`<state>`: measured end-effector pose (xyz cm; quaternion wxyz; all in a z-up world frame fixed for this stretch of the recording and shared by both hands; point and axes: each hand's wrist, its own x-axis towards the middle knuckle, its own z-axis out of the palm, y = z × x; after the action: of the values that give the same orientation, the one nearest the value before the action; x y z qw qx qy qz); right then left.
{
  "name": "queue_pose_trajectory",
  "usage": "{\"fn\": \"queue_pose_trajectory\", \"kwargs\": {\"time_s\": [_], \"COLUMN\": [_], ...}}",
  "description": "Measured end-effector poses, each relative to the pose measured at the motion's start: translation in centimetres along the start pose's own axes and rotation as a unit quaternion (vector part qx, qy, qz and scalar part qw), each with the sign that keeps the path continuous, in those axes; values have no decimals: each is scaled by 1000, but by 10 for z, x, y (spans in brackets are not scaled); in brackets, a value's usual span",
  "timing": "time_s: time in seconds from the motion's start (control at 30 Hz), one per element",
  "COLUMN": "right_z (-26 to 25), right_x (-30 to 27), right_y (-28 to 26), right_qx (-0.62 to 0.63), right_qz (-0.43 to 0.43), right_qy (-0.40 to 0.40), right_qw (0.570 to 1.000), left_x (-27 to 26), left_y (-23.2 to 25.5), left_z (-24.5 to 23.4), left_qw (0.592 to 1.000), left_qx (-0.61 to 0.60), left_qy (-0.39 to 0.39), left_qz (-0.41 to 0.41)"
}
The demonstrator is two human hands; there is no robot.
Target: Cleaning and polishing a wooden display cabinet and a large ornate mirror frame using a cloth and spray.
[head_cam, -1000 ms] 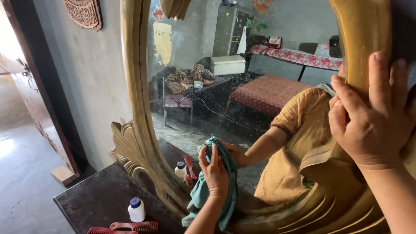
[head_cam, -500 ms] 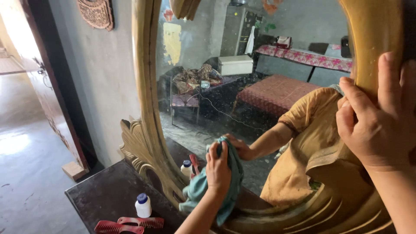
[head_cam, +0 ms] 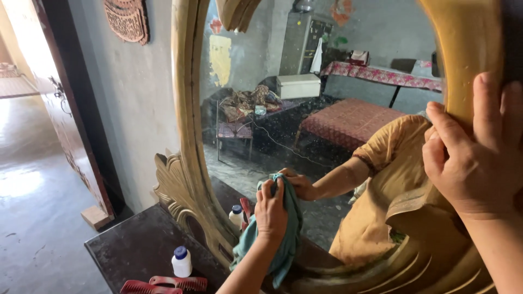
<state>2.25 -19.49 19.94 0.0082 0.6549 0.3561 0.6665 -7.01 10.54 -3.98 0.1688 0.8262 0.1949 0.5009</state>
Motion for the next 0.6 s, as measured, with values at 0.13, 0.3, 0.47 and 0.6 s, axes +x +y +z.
{"fn": "queue_pose_trajectory", "kwargs": {"time_s": [0.13,0.3,0.47,0.6], "right_z": [1,-1,-2,4], "right_x": [-3,0,2,-4], "right_y": [1,2,-2,2], "right_qx": [8,11,-6,19], "right_qz": [8,1,-6,0], "right_qy": [-5,-12,7,3], "right_qw": [1000,1000,1000,1000], "left_x": [20,18,7,27], "left_y": [-3,3,8,6], "left_z": [-4,-8,-12,-14], "left_qw": [999,998,999,1000], "left_qx": [11,-12,-1,15], "left_qy": [-6,0,-37,1], "left_qz": [-33,-57,-3,-26]}}
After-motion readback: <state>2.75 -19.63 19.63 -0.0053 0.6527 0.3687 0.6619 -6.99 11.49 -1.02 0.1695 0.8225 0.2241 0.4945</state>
